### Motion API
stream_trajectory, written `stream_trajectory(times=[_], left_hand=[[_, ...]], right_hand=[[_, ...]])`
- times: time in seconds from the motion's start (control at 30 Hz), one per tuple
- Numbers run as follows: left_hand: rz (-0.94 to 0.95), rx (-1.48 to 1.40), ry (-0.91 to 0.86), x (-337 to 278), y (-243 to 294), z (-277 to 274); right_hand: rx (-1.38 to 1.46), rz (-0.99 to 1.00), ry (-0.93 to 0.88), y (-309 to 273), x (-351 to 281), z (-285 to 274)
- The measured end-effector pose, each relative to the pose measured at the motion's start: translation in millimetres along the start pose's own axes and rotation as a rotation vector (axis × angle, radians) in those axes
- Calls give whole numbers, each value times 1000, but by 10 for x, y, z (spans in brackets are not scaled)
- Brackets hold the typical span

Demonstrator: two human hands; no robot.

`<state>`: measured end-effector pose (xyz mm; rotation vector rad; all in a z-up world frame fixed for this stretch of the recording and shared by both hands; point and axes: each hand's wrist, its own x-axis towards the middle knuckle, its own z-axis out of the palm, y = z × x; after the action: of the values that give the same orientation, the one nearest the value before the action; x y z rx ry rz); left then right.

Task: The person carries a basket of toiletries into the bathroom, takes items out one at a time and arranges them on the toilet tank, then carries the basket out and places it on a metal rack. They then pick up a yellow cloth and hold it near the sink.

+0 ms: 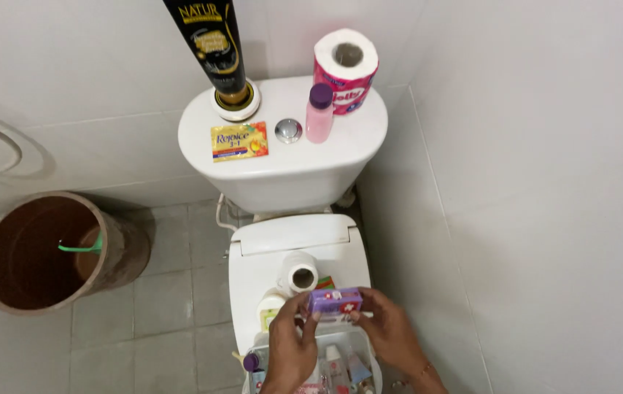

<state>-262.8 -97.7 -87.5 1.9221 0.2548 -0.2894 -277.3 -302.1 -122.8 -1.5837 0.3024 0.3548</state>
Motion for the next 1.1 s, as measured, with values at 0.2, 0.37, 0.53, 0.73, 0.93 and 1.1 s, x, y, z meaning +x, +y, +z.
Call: stream_trajectory(times=[0.2,0.37,0.53,0.73,0.93,1.1], left_hand=[[428,74,119,892,1174,25],[523,3,88,1395,1629,179],[513,-142,36,1620,1768,335],[478,-127,14,1698,1812,418],[340,-147,-2,1742,1766,475],[382,-80,38,1708,1798,449]], right_hand=[[-84,-369,246,-1119,792,-297],[-114,-514,348,-1722,1376,-513],[-132,-592,393,-1983,1737,-647],[-207,-604,398,-1989,1999,-710],[-216,-566,404,-2042,1996,-670],[-273,-568,403,-2096,1951,-638]])
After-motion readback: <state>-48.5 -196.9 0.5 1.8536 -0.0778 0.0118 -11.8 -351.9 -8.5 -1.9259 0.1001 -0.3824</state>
